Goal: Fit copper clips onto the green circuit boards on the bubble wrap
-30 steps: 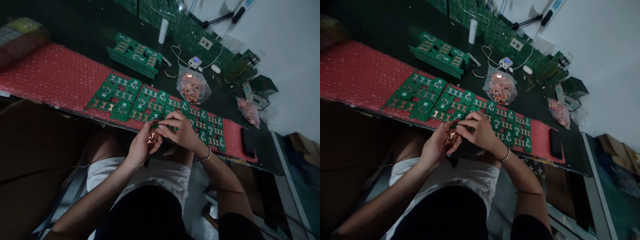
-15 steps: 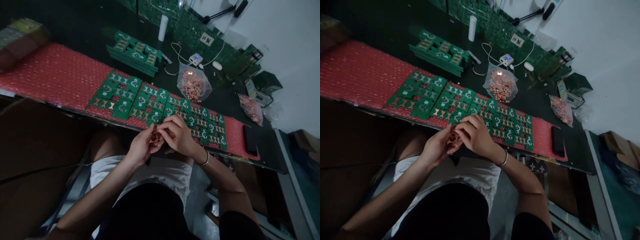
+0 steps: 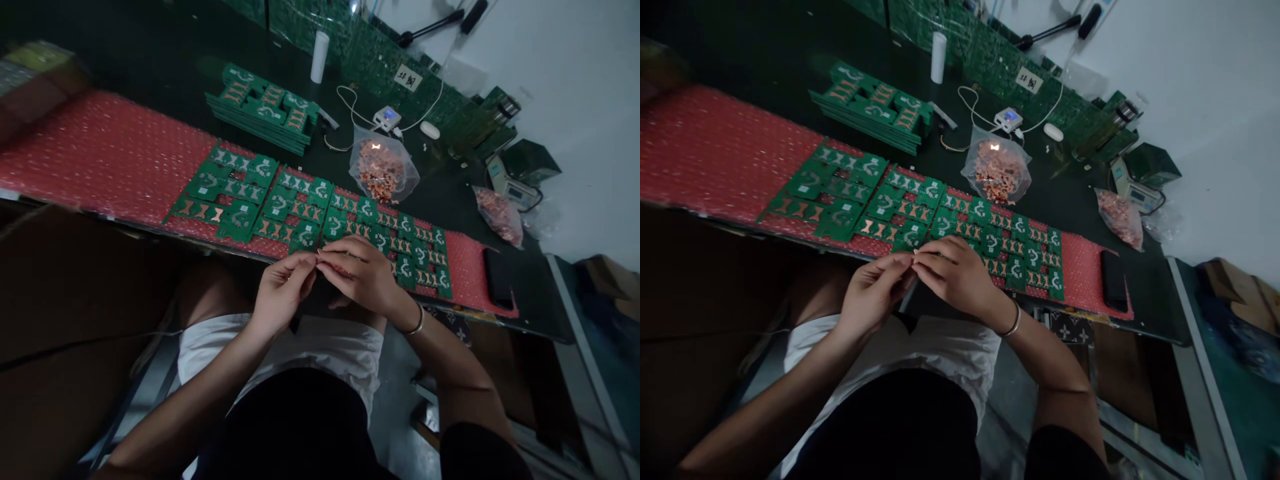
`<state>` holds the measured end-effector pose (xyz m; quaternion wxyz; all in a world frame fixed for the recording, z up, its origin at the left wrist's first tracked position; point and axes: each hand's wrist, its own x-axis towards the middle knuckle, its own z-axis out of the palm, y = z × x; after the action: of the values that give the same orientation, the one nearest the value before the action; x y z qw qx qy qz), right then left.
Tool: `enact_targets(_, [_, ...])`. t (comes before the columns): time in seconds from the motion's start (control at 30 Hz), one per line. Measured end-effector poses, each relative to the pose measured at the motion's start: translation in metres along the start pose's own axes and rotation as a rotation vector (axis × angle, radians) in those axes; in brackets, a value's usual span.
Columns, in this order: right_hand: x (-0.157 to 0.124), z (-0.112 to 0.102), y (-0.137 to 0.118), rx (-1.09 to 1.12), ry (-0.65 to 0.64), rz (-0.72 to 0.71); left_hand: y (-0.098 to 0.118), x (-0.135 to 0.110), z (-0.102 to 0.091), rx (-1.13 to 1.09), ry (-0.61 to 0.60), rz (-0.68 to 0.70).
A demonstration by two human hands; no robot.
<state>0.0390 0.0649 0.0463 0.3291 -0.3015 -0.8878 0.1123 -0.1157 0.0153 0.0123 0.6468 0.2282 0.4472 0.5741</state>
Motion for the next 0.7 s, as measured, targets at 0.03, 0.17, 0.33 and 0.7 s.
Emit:
enact_targets(0.03, [0.004,0.000,0.008,-0.016,0.004,0.019,0.002,0.000,0.001,-0.005,0.001,-0.006])
enact_targets(0.17, [0.024,0.004,0.059,-0.080,0.063,0.166,0.008,-0.001,0.002,-0.026,-0.021,-0.046])
enact_targets(0.33, [0.037,0.020,0.113,-0.131,0.046,0.252,0.010,-0.003,-0.001,-0.039,-0.037,-0.075])
enact_targets(0.7, [0.040,0.030,0.122,-0.206,-0.036,0.195,0.009,0.000,-0.003,-0.052,-0.048,-0.061])
